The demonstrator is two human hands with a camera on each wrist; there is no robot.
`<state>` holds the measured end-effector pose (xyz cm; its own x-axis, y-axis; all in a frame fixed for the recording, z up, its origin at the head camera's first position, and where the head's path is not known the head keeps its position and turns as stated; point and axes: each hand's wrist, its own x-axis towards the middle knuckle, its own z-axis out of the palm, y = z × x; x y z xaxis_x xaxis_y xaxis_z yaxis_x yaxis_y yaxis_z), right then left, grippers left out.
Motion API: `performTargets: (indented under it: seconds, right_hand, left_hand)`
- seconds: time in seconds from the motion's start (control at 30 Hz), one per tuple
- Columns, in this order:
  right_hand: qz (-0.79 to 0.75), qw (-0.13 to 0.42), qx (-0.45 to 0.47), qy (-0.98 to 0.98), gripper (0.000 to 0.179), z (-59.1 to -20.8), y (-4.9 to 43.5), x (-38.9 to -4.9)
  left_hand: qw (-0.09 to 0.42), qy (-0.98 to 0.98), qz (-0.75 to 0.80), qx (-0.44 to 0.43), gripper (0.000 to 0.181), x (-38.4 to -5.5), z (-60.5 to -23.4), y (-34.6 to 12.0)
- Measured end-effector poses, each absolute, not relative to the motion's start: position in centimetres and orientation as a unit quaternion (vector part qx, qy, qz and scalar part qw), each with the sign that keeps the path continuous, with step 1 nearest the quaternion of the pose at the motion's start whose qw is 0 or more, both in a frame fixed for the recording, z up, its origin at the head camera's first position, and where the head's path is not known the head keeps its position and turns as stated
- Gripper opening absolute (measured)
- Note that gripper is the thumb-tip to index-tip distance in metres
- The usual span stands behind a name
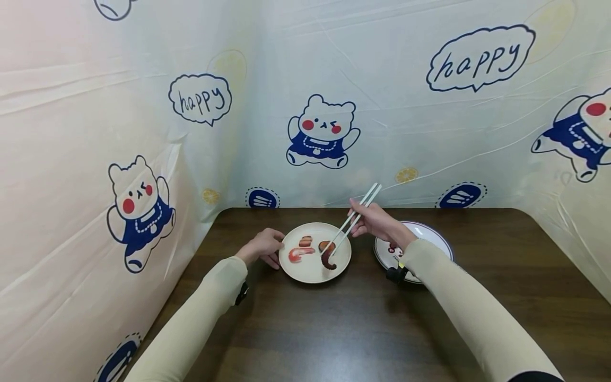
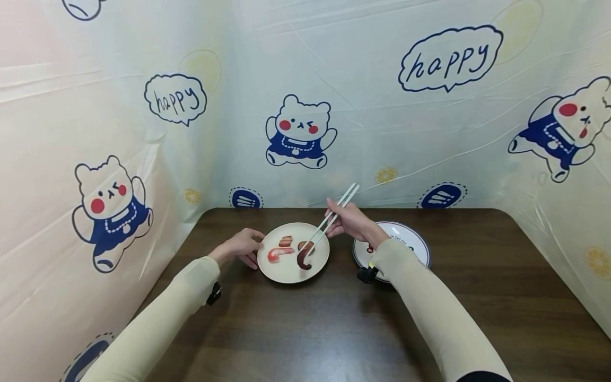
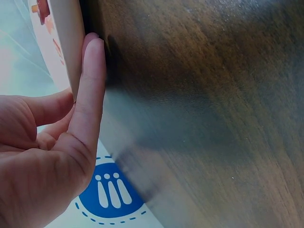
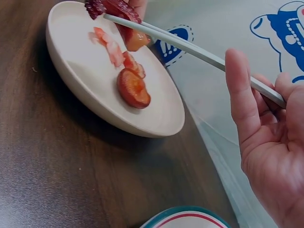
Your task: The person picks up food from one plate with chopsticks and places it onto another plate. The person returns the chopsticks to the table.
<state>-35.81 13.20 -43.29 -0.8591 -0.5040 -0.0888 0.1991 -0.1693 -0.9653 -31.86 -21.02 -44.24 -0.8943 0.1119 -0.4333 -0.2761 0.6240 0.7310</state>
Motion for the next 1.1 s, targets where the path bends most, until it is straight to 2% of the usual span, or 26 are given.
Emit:
performTargets:
  seconds: [0.53,1.1]
  right_hand:
    - [-0.739,0.265,-0.136,0.604,0.045,-41.3,15.3,-36.1]
    - [-0.752,0.252,-0.130,0.595,0.046,-39.9,18.0,-36.3]
  left_hand:
    - [0.228,0.871,0.432,-0.047,0.039,-31.9,-44.2,-21.0]
    - [0.228,0.873,0.429,-0.052,0.039,-31.7,-43.9,-20.8]
